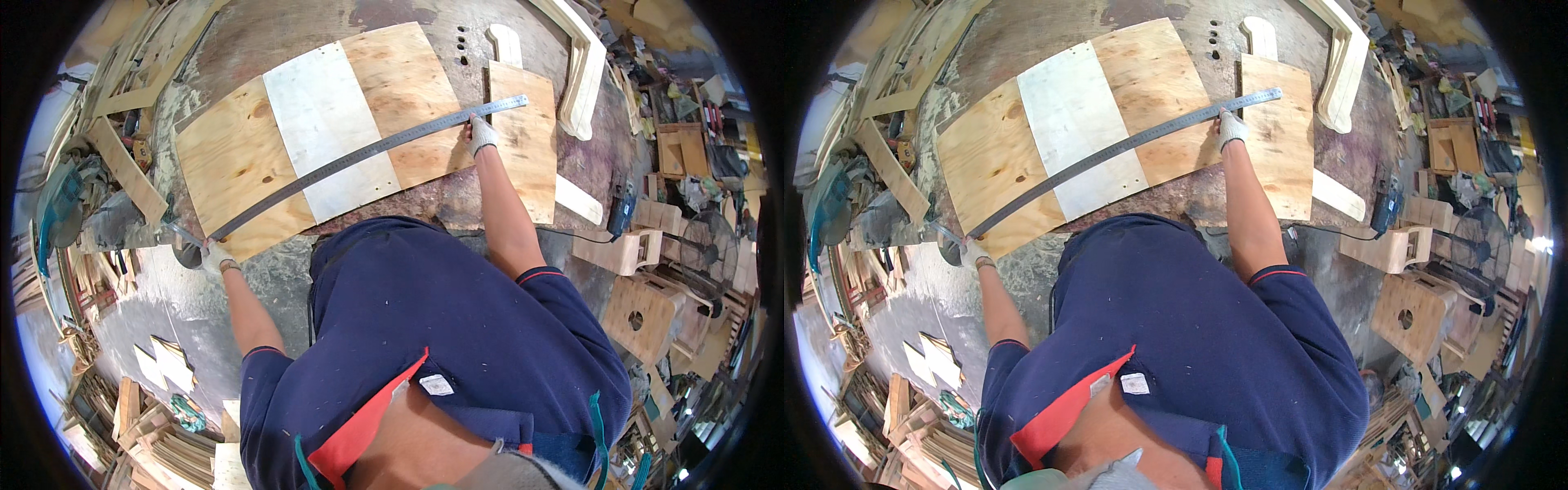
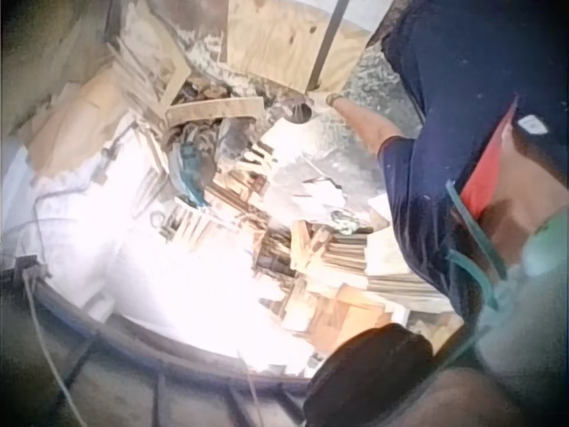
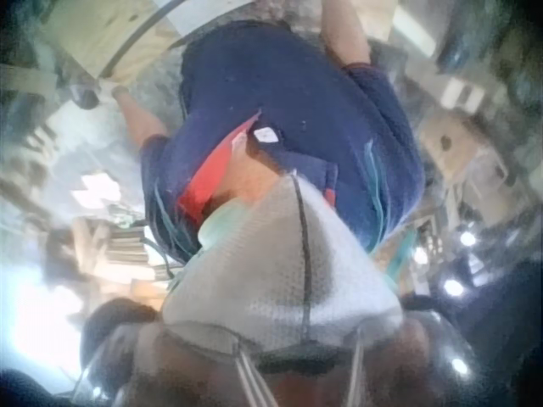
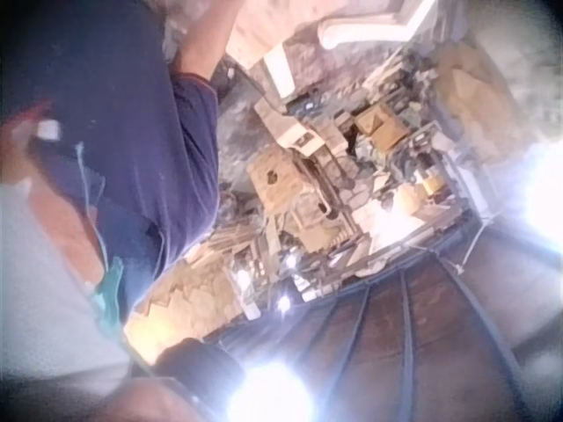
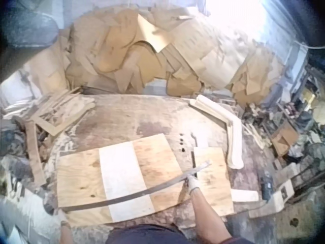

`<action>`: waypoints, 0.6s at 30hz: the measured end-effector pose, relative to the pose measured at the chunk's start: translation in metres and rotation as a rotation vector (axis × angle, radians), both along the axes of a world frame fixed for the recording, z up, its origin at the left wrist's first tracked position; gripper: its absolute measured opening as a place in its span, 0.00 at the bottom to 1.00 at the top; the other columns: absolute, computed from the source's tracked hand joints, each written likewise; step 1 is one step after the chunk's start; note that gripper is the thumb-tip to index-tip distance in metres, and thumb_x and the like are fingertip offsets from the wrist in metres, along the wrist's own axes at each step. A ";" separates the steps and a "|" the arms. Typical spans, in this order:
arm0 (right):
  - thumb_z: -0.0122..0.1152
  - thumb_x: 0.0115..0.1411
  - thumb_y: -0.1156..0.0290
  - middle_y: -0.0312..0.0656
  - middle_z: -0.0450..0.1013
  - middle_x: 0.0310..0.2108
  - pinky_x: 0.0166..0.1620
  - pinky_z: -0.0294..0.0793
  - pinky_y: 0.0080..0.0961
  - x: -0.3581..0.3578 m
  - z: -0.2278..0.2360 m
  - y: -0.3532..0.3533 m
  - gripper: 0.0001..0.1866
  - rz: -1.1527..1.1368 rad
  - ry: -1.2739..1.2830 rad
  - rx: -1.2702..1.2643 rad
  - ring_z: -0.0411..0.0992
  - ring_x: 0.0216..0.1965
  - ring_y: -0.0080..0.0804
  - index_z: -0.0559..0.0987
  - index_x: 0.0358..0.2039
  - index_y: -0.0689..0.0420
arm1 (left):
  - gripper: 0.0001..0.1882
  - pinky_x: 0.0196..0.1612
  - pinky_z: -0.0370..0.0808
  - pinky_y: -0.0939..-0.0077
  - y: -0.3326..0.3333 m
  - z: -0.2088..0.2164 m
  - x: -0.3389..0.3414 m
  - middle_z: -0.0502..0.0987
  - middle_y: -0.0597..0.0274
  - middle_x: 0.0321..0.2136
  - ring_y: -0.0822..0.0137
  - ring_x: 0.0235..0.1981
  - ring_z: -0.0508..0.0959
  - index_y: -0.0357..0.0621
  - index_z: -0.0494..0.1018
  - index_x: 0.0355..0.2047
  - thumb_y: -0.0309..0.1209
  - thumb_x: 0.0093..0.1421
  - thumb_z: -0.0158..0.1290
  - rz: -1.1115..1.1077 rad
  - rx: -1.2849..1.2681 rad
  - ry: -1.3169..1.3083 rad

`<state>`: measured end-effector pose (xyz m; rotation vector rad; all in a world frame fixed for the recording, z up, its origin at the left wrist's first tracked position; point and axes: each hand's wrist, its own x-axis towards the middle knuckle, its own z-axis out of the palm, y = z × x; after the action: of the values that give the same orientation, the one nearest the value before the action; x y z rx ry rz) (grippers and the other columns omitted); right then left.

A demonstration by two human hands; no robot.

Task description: The person measures and aligns multiple wood panels on a workbench, then uses a nail gun to fasten them together. The person moves the assembled panel to a table saw at the end.

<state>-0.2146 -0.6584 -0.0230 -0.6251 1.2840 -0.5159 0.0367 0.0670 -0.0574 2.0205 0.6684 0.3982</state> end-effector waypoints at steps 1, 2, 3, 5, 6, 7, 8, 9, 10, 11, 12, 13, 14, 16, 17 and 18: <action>0.61 0.69 0.64 0.34 0.64 0.18 0.14 0.53 0.24 0.001 0.002 0.004 0.12 0.009 -0.015 -0.009 0.58 0.12 0.24 0.71 0.29 0.51 | 0.12 0.41 0.74 0.65 0.000 0.002 -0.002 0.85 0.58 0.36 0.62 0.34 0.79 0.38 0.83 0.43 0.32 0.63 0.59 0.002 0.028 -0.001; 0.61 0.69 0.63 0.34 0.64 0.18 0.14 0.54 0.24 -0.001 0.005 0.004 0.11 0.048 -0.028 0.007 0.59 0.13 0.23 0.72 0.30 0.51 | 0.13 0.41 0.75 0.65 -0.001 0.005 -0.003 0.85 0.58 0.36 0.62 0.34 0.80 0.39 0.84 0.43 0.33 0.62 0.60 0.003 0.055 -0.001; 0.62 0.68 0.63 0.33 0.65 0.18 0.14 0.54 0.24 0.000 0.010 0.006 0.11 0.064 0.003 -0.013 0.59 0.13 0.23 0.73 0.31 0.51 | 0.13 0.41 0.75 0.64 0.000 0.008 -0.004 0.85 0.58 0.36 0.61 0.34 0.80 0.39 0.84 0.42 0.33 0.62 0.60 0.005 0.086 0.000; 0.62 0.68 0.63 0.33 0.65 0.19 0.15 0.55 0.23 -0.001 0.013 0.007 0.10 0.091 0.067 -0.052 0.59 0.13 0.23 0.74 0.31 0.50 | 0.13 0.41 0.75 0.62 -0.006 0.012 -0.004 0.86 0.57 0.36 0.60 0.34 0.80 0.40 0.84 0.42 0.34 0.61 0.60 0.024 0.082 0.034; 0.63 0.68 0.62 0.32 0.66 0.19 0.15 0.55 0.23 -0.004 0.014 0.004 0.10 0.088 0.080 -0.038 0.60 0.14 0.22 0.75 0.31 0.49 | 0.13 0.40 0.75 0.62 -0.008 0.013 -0.005 0.86 0.57 0.36 0.60 0.34 0.80 0.41 0.84 0.42 0.35 0.60 0.60 0.032 0.078 0.053; 0.64 0.67 0.62 0.32 0.67 0.19 0.15 0.55 0.23 -0.004 0.013 0.005 0.10 0.087 0.082 -0.059 0.61 0.14 0.22 0.75 0.30 0.49 | 0.14 0.40 0.75 0.61 -0.010 0.015 -0.004 0.86 0.56 0.36 0.59 0.34 0.81 0.41 0.84 0.42 0.35 0.60 0.60 0.034 0.086 0.052; 0.64 0.67 0.62 0.32 0.67 0.19 0.15 0.56 0.23 -0.005 0.011 0.006 0.10 0.087 0.084 -0.079 0.61 0.14 0.22 0.75 0.30 0.49 | 0.14 0.40 0.75 0.61 -0.011 0.018 -0.004 0.86 0.56 0.36 0.59 0.34 0.81 0.42 0.84 0.43 0.35 0.60 0.60 0.037 0.094 0.050; 0.64 0.67 0.62 0.32 0.67 0.19 0.15 0.56 0.22 -0.004 0.013 0.008 0.11 0.089 0.088 -0.100 0.62 0.14 0.22 0.75 0.29 0.49 | 0.14 0.40 0.75 0.60 -0.010 0.018 -0.005 0.86 0.56 0.36 0.59 0.34 0.81 0.43 0.85 0.43 0.35 0.60 0.60 0.042 0.102 0.052; 0.62 0.67 0.65 0.32 0.68 0.19 0.15 0.57 0.22 -0.005 0.013 0.013 0.10 0.087 0.056 -0.135 0.63 0.14 0.23 0.75 0.28 0.50 | 0.14 0.40 0.75 0.61 -0.009 0.020 -0.007 0.86 0.56 0.36 0.59 0.34 0.81 0.41 0.84 0.43 0.34 0.60 0.59 0.046 0.099 0.059; 0.60 0.67 0.67 0.32 0.68 0.19 0.14 0.58 0.22 -0.007 0.013 0.019 0.09 0.063 0.048 -0.145 0.63 0.14 0.23 0.74 0.28 0.50 | 0.14 0.40 0.75 0.62 -0.008 0.021 -0.010 0.86 0.56 0.36 0.59 0.34 0.81 0.41 0.84 0.43 0.34 0.60 0.59 0.037 0.105 0.056; 0.59 0.67 0.68 0.32 0.68 0.19 0.14 0.58 0.22 -0.009 0.013 0.023 0.09 0.039 0.038 -0.157 0.64 0.14 0.23 0.74 0.28 0.50 | 0.14 0.41 0.75 0.62 -0.006 0.021 -0.011 0.86 0.55 0.36 0.59 0.35 0.81 0.41 0.84 0.43 0.34 0.60 0.59 0.028 0.108 0.051; 0.58 0.67 0.69 0.32 0.68 0.19 0.14 0.58 0.22 -0.011 0.007 0.020 0.08 0.011 0.024 -0.172 0.64 0.14 0.23 0.74 0.29 0.50 | 0.14 0.41 0.75 0.62 -0.006 0.020 -0.008 0.86 0.55 0.37 0.59 0.35 0.81 0.40 0.84 0.43 0.34 0.60 0.59 0.016 0.109 0.042; 0.55 0.67 0.71 0.32 0.68 0.19 0.14 0.59 0.22 -0.015 0.002 0.019 0.07 -0.017 -0.013 -0.213 0.64 0.14 0.23 0.73 0.29 0.51 | 0.15 0.41 0.75 0.63 -0.010 0.018 -0.006 0.86 0.55 0.37 0.59 0.35 0.81 0.40 0.84 0.43 0.34 0.60 0.59 0.005 0.065 0.019; 0.56 0.67 0.70 0.32 0.68 0.19 0.14 0.59 0.22 -0.016 -0.002 0.014 0.07 0.002 0.002 -0.211 0.64 0.15 0.23 0.73 0.30 0.50 | 0.15 0.41 0.76 0.64 -0.009 0.017 -0.006 0.85 0.55 0.37 0.60 0.35 0.81 0.39 0.84 0.44 0.34 0.60 0.59 0.002 -0.008 -0.033; 0.57 0.68 0.69 0.32 0.68 0.19 0.15 0.59 0.22 -0.019 -0.004 0.014 0.07 0.009 0.013 -0.212 0.65 0.15 0.23 0.73 0.30 0.50 | 0.15 0.42 0.76 0.64 -0.011 0.018 -0.007 0.85 0.55 0.37 0.60 0.35 0.81 0.39 0.84 0.43 0.34 0.60 0.60 -0.006 0.062 -0.001; 0.57 0.68 0.68 0.32 0.68 0.19 0.15 0.59 0.21 -0.021 -0.004 0.014 0.08 0.021 0.015 -0.185 0.65 0.15 0.23 0.73 0.30 0.50 | 0.15 0.42 0.75 0.64 -0.018 0.019 -0.009 0.85 0.55 0.37 0.60 0.35 0.81 0.39 0.83 0.43 0.35 0.60 0.60 -0.013 0.133 0.034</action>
<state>-0.2355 -0.6445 -0.0266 -0.7975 1.2514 -0.6184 0.0273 0.0486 -0.0384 2.1603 0.6639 0.4105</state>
